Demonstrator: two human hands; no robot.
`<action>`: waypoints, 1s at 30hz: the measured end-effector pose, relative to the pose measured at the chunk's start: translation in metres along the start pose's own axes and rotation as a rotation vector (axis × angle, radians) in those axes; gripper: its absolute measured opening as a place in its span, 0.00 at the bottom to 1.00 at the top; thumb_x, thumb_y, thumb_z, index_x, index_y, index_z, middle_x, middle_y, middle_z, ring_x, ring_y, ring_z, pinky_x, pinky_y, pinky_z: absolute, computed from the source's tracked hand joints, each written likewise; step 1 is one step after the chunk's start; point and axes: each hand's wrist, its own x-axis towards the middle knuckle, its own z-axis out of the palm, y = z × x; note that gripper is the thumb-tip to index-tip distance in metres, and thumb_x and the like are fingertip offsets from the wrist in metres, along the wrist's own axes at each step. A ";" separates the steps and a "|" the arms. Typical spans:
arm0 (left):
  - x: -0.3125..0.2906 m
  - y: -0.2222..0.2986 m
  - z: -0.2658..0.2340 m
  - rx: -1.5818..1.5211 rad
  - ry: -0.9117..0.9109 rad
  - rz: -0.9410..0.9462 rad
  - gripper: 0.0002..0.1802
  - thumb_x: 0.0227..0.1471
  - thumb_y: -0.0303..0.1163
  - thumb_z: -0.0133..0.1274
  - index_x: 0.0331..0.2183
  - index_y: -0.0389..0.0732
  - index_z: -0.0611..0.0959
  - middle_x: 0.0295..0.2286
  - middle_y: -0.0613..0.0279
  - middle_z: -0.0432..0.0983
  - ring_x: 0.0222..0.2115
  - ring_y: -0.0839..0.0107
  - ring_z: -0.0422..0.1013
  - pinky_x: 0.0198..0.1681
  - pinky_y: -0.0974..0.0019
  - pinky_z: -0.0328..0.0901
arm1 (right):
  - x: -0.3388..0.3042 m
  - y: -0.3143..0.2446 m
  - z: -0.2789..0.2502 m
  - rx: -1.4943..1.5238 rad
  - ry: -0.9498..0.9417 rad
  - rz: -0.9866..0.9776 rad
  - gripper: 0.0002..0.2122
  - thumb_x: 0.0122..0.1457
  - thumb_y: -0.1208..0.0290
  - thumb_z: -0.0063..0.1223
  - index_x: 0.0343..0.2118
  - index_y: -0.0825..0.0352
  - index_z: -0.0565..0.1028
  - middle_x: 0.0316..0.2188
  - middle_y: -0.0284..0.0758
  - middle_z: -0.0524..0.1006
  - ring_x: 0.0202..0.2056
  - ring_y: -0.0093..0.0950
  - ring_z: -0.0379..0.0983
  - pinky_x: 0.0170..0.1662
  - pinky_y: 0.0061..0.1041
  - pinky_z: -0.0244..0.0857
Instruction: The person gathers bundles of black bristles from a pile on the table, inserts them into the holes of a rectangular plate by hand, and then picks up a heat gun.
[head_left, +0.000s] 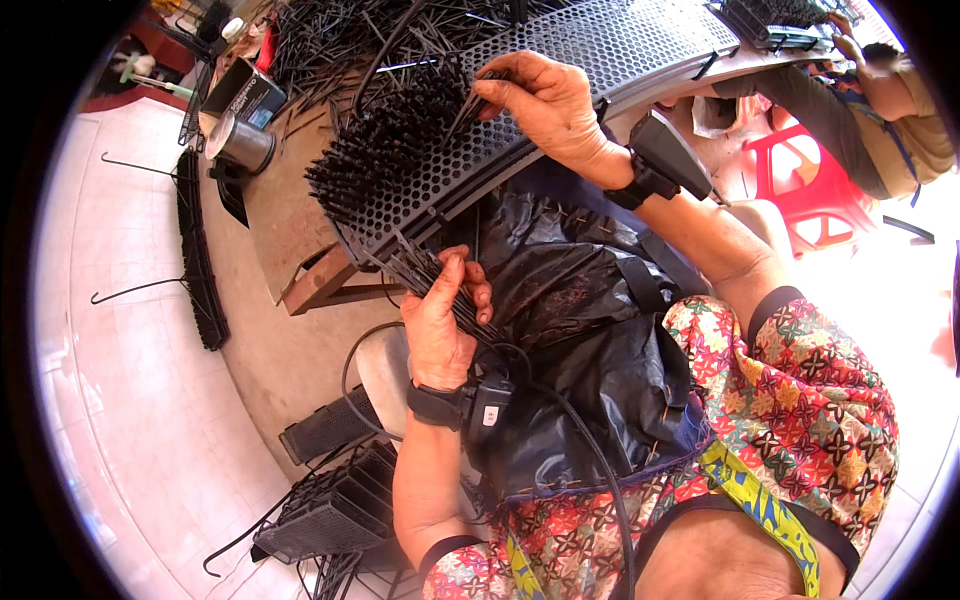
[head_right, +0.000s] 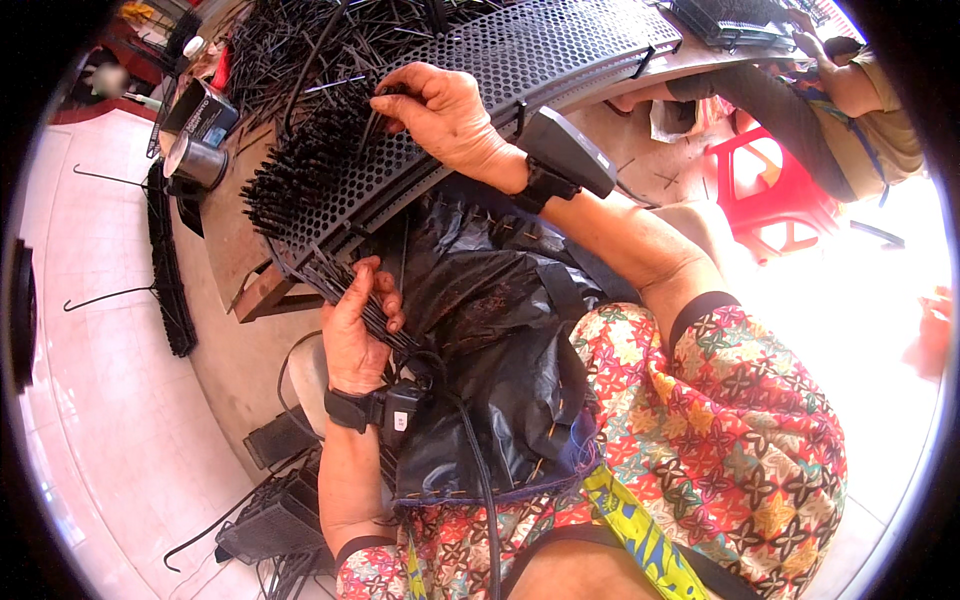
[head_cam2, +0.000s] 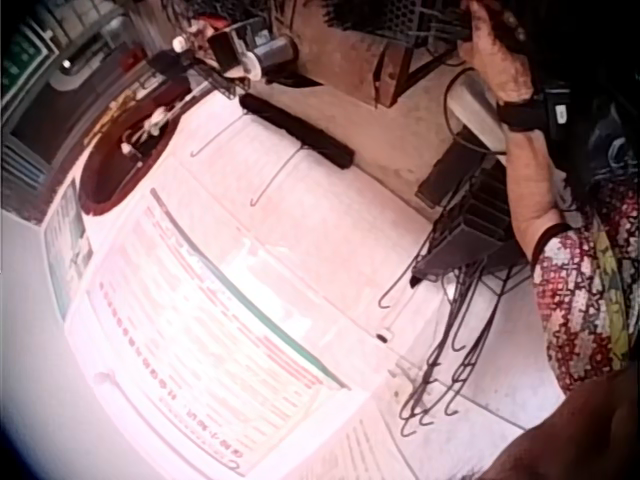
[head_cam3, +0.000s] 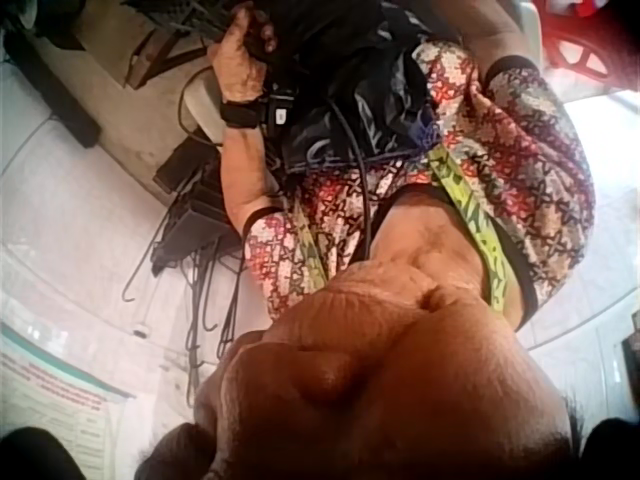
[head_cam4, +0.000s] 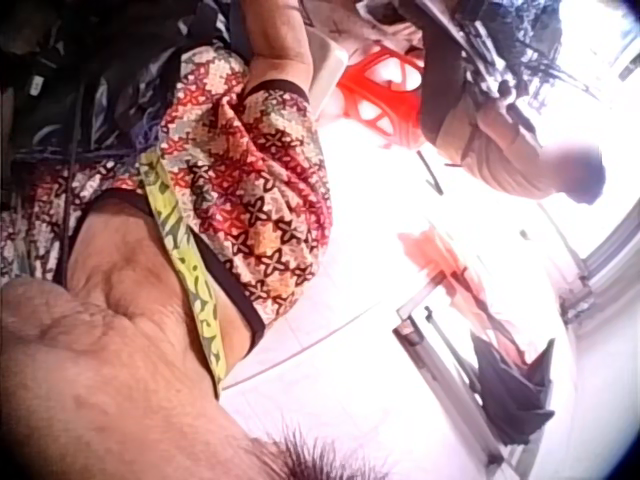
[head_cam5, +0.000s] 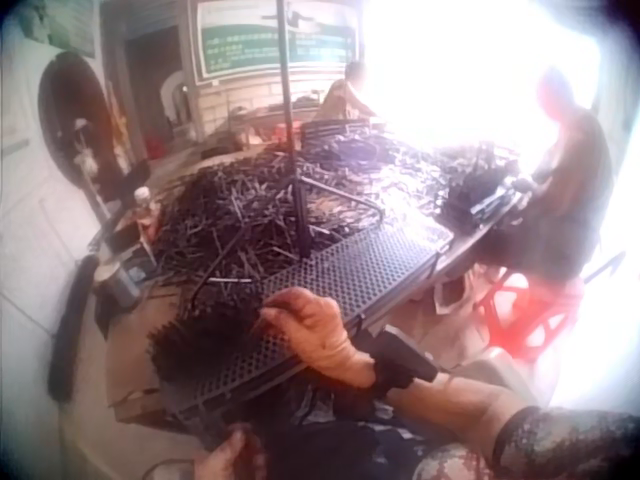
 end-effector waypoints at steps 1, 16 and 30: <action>0.000 0.000 0.000 0.001 0.002 0.000 0.12 0.45 0.32 0.51 0.32 0.35 0.73 0.21 0.60 0.69 0.16 0.73 0.64 0.14 0.75 0.57 | 0.000 0.001 0.000 -0.004 0.004 0.000 0.05 0.49 0.76 0.50 0.29 0.71 0.72 0.20 0.31 0.73 0.22 0.15 0.70 0.26 0.12 0.65; 0.001 -0.002 -0.003 0.005 -0.003 -0.009 0.13 0.44 0.33 0.52 0.32 0.37 0.72 0.20 0.61 0.69 0.16 0.73 0.64 0.14 0.75 0.56 | 0.008 -0.004 -0.003 -0.301 -0.117 -0.189 0.05 0.49 0.76 0.49 0.27 0.71 0.69 0.18 0.36 0.74 0.21 0.20 0.72 0.24 0.16 0.66; -0.002 0.000 -0.002 0.013 0.000 -0.031 0.14 0.44 0.34 0.52 0.33 0.38 0.72 0.21 0.63 0.68 0.16 0.75 0.62 0.15 0.75 0.55 | 0.014 -0.019 -0.020 -0.387 -0.515 -0.295 0.05 0.48 0.77 0.49 0.29 0.70 0.71 0.25 0.36 0.74 0.27 0.25 0.72 0.30 0.17 0.64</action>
